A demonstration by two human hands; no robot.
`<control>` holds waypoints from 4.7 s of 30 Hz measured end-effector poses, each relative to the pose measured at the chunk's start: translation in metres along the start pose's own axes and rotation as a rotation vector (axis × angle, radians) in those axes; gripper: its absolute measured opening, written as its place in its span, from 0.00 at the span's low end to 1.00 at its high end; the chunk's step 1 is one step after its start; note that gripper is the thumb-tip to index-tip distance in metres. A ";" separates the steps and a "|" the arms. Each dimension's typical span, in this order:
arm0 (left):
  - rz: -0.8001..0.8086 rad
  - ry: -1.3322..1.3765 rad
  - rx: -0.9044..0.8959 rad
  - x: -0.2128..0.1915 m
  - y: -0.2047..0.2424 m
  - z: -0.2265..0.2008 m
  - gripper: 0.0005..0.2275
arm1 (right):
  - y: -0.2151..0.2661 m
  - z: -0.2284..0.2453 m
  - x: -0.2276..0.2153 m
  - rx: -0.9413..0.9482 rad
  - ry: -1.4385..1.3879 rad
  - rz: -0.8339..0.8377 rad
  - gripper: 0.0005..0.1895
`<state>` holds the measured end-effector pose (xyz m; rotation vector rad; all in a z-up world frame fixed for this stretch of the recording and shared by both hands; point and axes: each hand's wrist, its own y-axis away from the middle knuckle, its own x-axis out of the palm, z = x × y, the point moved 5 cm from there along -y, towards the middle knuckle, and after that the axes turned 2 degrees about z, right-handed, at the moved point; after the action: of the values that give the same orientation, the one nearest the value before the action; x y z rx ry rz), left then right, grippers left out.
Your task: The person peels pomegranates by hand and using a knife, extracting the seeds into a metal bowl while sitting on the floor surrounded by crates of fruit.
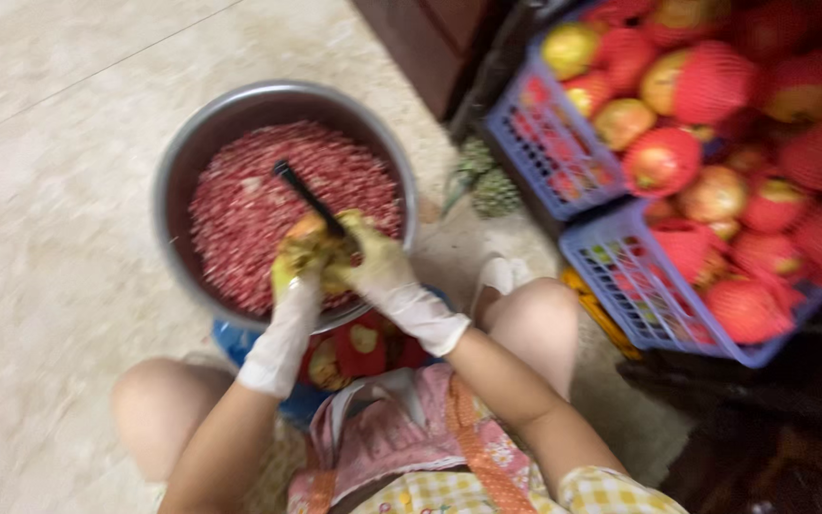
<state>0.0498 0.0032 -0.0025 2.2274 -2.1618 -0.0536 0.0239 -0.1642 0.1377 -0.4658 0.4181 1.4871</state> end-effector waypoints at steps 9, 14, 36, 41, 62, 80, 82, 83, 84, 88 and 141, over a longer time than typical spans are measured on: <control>0.055 0.074 -0.236 0.023 0.005 -0.041 0.15 | 0.004 -0.036 -0.003 0.050 -0.223 -0.055 0.23; 0.124 0.414 -0.085 0.022 0.006 -0.047 0.19 | 0.008 -0.050 -0.009 0.005 -0.128 -0.127 0.11; 0.859 -0.178 -0.654 -0.094 0.121 0.032 0.17 | 0.032 -0.042 -0.020 -0.022 -0.502 0.065 0.21; 0.539 -0.280 -0.620 -0.244 0.040 0.049 0.11 | 0.036 -0.046 0.024 0.207 -0.599 0.227 0.19; -0.329 -1.017 -0.482 -0.343 -0.015 0.405 0.16 | 0.006 -0.096 0.015 0.494 -0.883 0.329 0.34; -0.260 -0.358 -0.389 -0.347 -0.101 0.216 0.08 | 0.009 -0.049 0.005 0.402 -0.765 0.211 0.29; -0.225 -0.263 -0.320 -0.317 -0.118 0.151 0.10 | 0.010 -0.040 -0.001 0.339 -0.681 0.193 0.30; -0.224 -0.251 -0.264 -0.293 -0.129 0.118 0.10 | 0.012 -0.035 -0.006 0.307 -0.641 0.190 0.28; -0.215 -0.250 -0.204 -0.267 -0.135 0.086 0.11 | 0.012 -0.030 -0.015 0.281 -0.641 0.180 0.28; -0.360 -0.501 0.285 -0.176 -0.108 -0.032 0.03 | 0.022 -0.024 -0.035 0.334 -0.639 0.097 0.28; 0.305 0.072 -0.302 -0.007 -0.023 0.006 0.08 | -0.016 -0.093 -0.012 0.406 -0.261 0.096 0.08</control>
<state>0.0719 0.0113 -0.0100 1.7010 -2.2516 -0.2657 0.0410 -0.2241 0.0665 0.0702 0.5243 1.4838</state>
